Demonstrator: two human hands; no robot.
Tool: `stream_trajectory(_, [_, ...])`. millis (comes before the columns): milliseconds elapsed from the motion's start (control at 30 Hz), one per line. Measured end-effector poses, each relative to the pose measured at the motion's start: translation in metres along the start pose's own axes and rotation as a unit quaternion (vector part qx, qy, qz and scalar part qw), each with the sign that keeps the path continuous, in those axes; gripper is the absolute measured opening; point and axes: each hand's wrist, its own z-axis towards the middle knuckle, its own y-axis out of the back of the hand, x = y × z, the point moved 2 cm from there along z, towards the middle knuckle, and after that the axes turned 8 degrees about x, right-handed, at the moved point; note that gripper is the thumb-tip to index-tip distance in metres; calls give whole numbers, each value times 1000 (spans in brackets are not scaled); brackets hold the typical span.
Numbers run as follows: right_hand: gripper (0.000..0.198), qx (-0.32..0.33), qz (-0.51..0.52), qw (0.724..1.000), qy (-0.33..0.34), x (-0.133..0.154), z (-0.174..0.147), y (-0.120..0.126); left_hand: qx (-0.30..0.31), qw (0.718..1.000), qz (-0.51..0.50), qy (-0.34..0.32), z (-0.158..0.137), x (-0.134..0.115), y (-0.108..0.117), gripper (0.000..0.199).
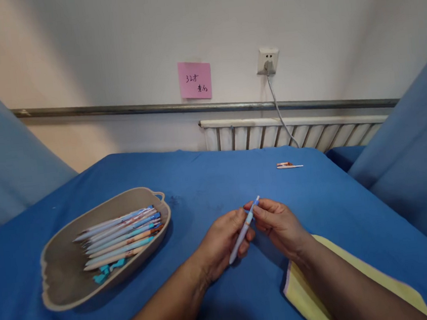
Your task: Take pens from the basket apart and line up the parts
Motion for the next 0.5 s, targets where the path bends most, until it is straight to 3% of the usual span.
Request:
stream_trajectory(100, [21,-9,-9,1000,5,0,0,1,-9,997,63,-47,1,1,0,33])
stream_trajectory(233, [27,23,-18,1000,-3,2,-1,0,30,998,56,-2,1,0,2,35])
stream_trajectory(333, [34,11,-64,998,-2,5,-1,-1,-9,990,139,-30,0,-6,5,36])
stream_trajectory(400, [35,-17,-147,989,1,5,-1,-2,-55,964,251,-69,-1,-10,5,34])
stream_trajectory(500, [39,-64,-267,962,1,5,0,0,-104,876,454,-125,-6,-14,3,26])
